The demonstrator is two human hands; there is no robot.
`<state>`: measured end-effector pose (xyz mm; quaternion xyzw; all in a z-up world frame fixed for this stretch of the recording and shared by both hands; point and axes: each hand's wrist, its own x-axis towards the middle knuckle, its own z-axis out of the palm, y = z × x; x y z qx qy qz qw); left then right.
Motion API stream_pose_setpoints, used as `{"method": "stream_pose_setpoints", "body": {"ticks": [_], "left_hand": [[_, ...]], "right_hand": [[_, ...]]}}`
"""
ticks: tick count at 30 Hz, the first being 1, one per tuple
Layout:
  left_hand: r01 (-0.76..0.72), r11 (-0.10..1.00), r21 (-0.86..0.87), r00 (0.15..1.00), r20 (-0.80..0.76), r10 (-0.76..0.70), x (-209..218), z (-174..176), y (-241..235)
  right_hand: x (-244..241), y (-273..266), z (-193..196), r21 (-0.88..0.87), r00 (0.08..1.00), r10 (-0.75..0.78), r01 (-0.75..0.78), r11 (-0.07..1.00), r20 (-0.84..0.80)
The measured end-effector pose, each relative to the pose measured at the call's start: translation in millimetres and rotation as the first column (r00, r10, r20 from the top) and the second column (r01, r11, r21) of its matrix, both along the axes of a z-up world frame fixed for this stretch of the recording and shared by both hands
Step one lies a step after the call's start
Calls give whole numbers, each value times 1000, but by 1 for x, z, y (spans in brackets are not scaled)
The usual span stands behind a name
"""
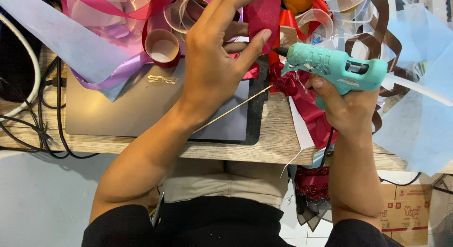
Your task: The person uses a hot glue gun to attach pieces of red ribbon to a wooden stick, folding and shaping the ribbon into a flower-like structure. The person repeatedly applies glue and presses the ribbon onto the stick to build up the craft.
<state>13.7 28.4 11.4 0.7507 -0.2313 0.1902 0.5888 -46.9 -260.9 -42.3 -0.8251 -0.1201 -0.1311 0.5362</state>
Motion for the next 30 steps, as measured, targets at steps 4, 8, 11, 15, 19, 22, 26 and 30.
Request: {"method": "stream_pose_setpoints", "body": {"ticks": [4,8,11,15,19,22,26,30], "left_hand": [[-11,1000,-13,1000,-23,11,1,-3,-1],[1,1000,-19,999,-45,-1,1,-4,0],[35,999,-16,999,-39,-35,1,-1,-1],[85,996,-10,996,-36,-85,1,-3,-1],[96,995,-17,995,-40,-96,3,-5,-1],[107,994,8,993,-46,-106,3,-5,0],[132,991,14,990,-42,-132,1,-4,-1],[127,992,23,992,-24,-126,2,-3,1]], "right_hand": [[3,7,24,31,999,24,-24,999,22],[4,-10,30,57,972,-210,217,974,-109],[7,-29,33,-202,972,-186,155,967,-141],[5,-19,45,-359,942,-258,169,918,-216],[10,-23,36,-424,984,-137,77,902,-111],[13,-18,29,-457,974,-193,119,881,-117],[16,-26,18,-584,884,-364,136,801,-293],[14,-39,31,-650,936,-207,-31,760,-286]]}}
